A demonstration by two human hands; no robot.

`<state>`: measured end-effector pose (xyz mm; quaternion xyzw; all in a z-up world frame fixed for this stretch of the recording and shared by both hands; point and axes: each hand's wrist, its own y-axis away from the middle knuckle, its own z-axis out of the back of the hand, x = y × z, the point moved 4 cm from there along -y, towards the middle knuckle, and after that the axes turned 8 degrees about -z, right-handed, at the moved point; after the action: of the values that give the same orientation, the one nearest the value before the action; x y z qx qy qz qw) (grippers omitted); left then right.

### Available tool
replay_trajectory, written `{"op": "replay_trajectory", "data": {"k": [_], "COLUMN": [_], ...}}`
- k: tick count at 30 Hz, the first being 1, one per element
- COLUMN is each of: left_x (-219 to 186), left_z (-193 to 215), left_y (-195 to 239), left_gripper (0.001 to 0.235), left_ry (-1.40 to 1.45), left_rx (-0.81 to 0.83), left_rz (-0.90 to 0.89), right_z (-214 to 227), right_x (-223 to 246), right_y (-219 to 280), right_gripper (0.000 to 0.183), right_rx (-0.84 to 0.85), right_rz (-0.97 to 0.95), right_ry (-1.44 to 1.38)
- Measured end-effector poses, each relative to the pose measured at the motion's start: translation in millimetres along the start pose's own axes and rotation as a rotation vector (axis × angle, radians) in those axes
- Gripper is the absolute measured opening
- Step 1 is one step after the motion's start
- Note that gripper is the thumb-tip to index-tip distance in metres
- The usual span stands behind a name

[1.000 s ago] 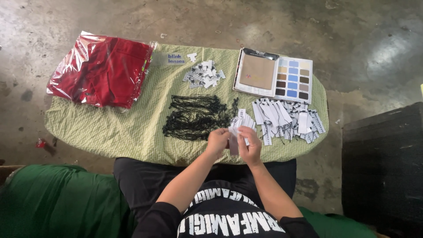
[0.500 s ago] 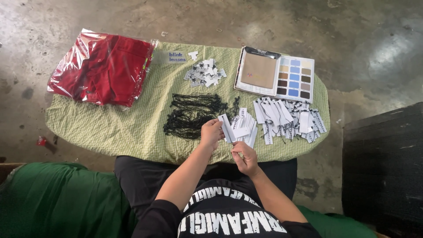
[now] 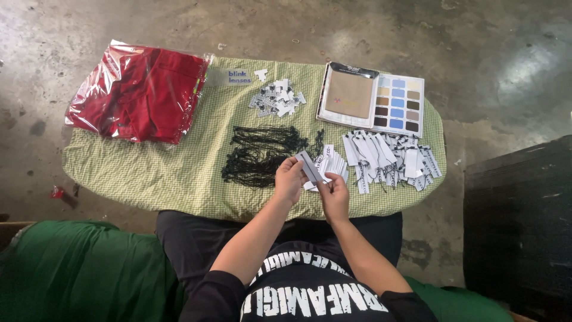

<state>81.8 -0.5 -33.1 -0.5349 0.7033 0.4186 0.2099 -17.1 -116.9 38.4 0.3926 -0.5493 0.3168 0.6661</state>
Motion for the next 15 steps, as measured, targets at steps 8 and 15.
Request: {"op": "replay_trajectory", "data": {"k": [8,15], "left_x": [-5.9,-1.1], "left_z": [-14.3,-25.2], "left_y": [15.1,9.9], "left_gripper": [0.012,0.013], "left_ry": [0.051,0.056], "left_rx": [0.006,0.022], "left_rz": [0.002,0.016], "right_z": [10.5,31.0], "right_x": [-19.5,-25.4], "right_y": [-16.3,-21.0], "right_gripper": [0.015,0.015], "right_rx": [0.029,0.049], "right_rz": [-0.14,-0.161], "right_ry": [0.057,0.151]}}
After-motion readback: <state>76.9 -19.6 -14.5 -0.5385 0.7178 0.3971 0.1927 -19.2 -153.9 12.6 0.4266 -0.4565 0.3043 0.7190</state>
